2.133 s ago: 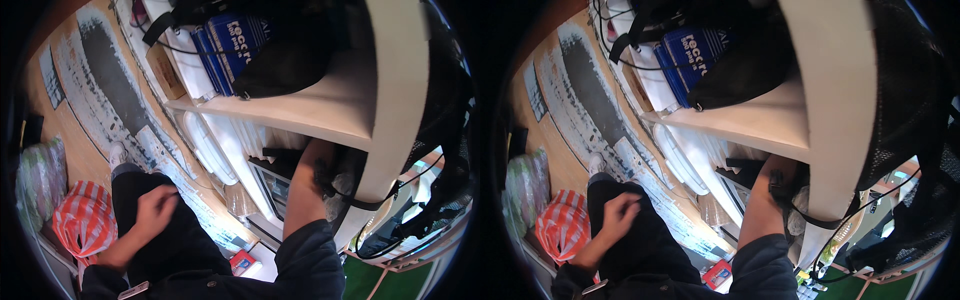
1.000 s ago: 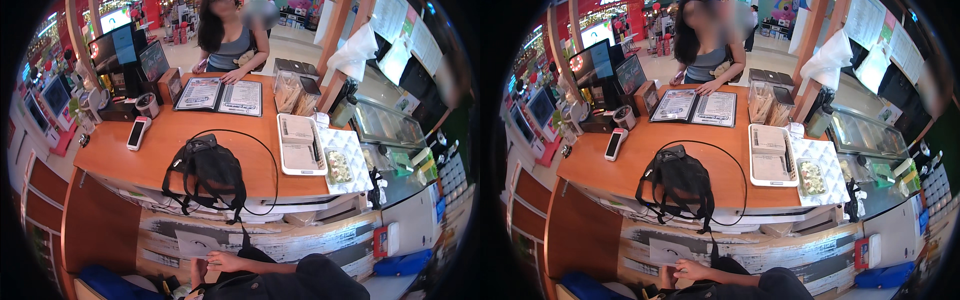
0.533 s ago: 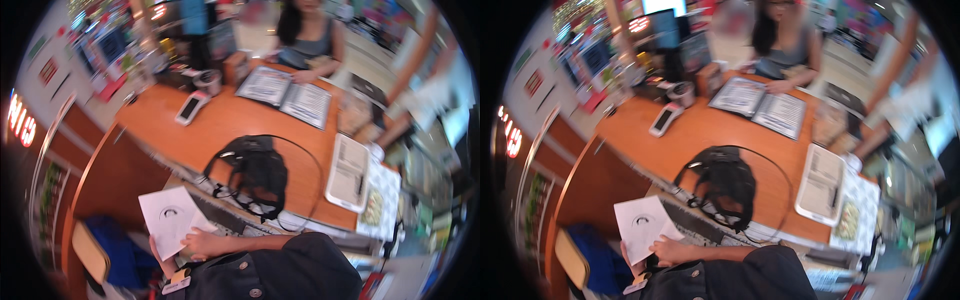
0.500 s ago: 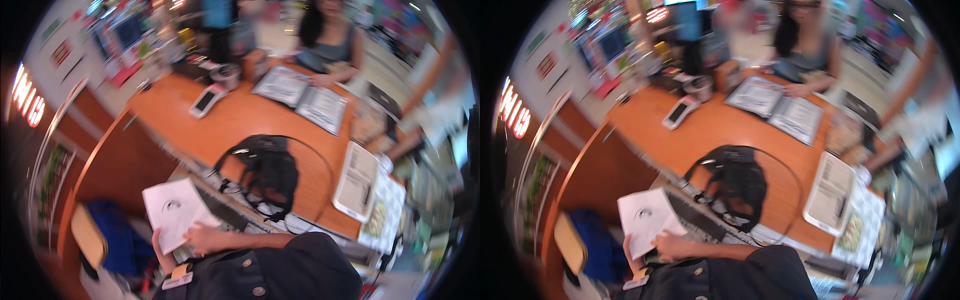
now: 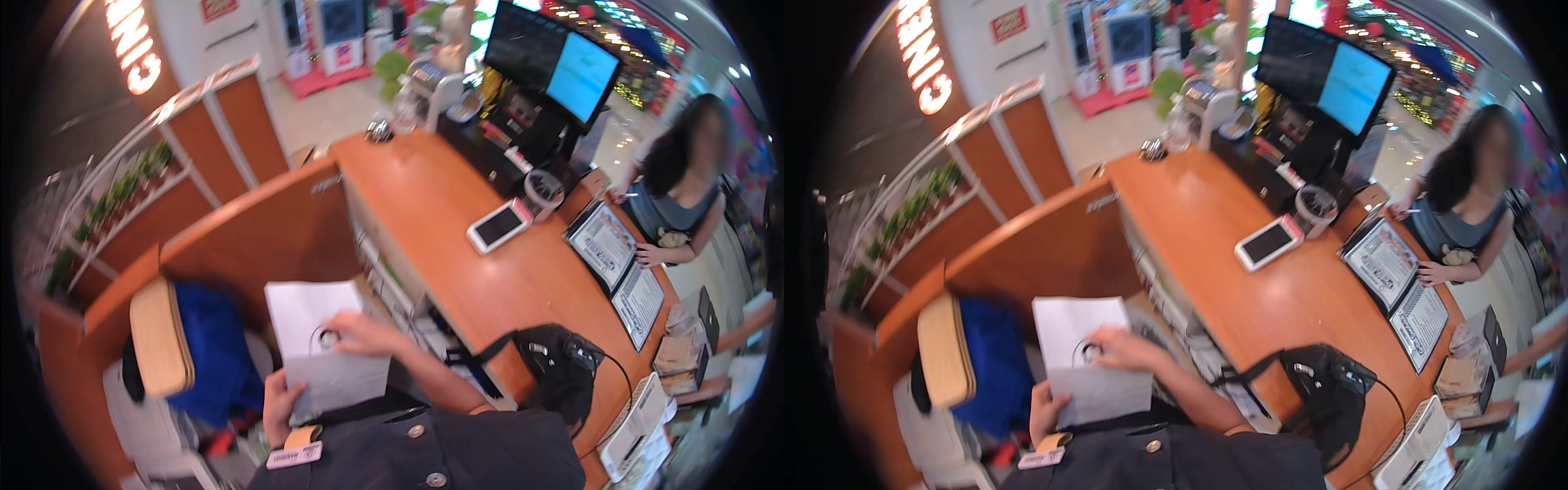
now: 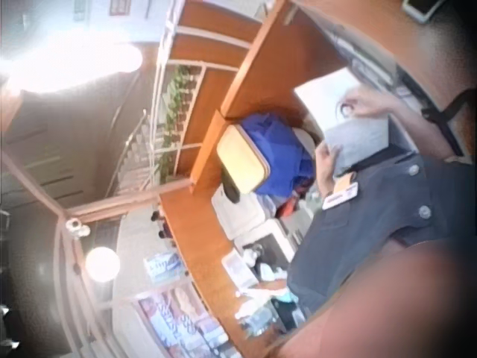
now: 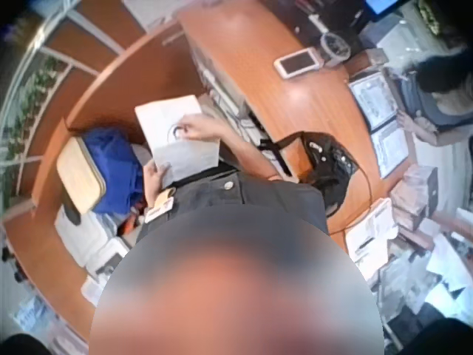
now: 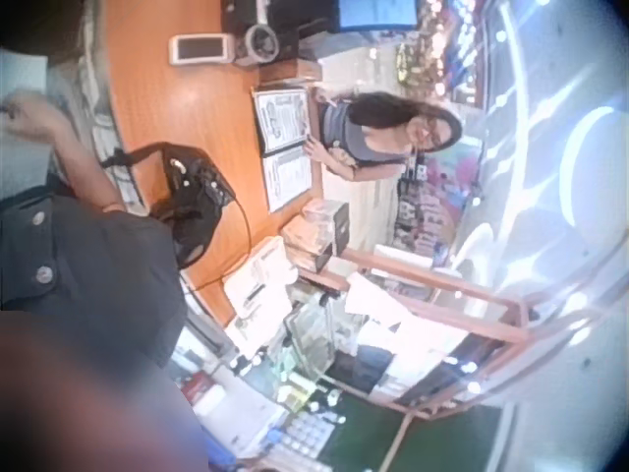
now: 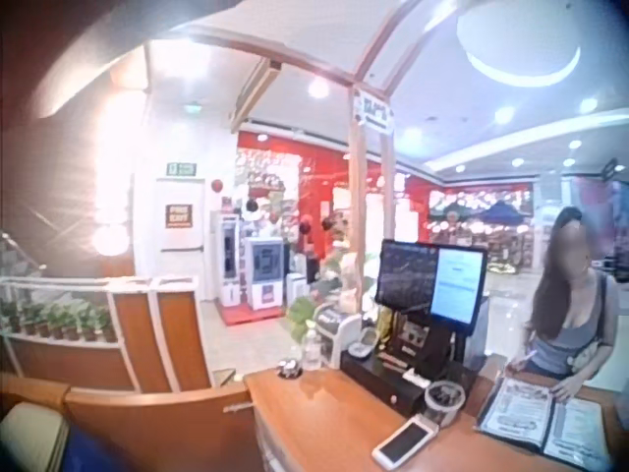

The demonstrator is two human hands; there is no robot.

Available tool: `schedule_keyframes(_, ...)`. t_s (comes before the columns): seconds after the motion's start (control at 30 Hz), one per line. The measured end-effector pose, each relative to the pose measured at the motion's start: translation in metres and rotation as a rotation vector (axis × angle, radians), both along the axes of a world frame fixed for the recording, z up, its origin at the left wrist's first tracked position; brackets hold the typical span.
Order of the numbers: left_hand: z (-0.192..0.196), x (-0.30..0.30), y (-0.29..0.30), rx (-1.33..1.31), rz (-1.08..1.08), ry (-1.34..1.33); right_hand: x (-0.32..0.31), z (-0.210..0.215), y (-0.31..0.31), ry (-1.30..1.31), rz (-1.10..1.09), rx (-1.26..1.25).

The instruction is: The person assembles a salad by adding chopped vegetables, shredded cheese, and dressing into a plastic container. They then seal the container, place it in a paper bag, and add a plastic fork before handing the bag to a customer.

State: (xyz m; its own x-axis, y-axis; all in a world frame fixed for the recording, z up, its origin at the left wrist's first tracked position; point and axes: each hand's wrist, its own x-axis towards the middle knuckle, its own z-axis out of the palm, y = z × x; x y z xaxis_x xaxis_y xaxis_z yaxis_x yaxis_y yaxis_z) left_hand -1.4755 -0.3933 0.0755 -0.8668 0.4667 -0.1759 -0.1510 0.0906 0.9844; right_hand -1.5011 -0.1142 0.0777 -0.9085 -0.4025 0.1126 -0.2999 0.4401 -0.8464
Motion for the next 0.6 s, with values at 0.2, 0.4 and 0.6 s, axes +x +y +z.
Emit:
schedule_keyframes(0.2, 0.045, -0.136, 0.013, 0.251, 0.094, 0.124, -0.11, 0.049, 0.008, -0.541, 0.454, -0.427)
schedule_keyframes(0.4, 0.064, -0.281, 0.07, -0.021, -0.357, 0.405, -0.188, 0.141, 0.175, -0.021, -0.274, -0.358)
schedule_keyframes(0.6, 0.067, -0.377, 0.141, -0.015, -0.47, 0.469, -0.225, 0.246, 0.387, 0.909, -1.433, 0.461)
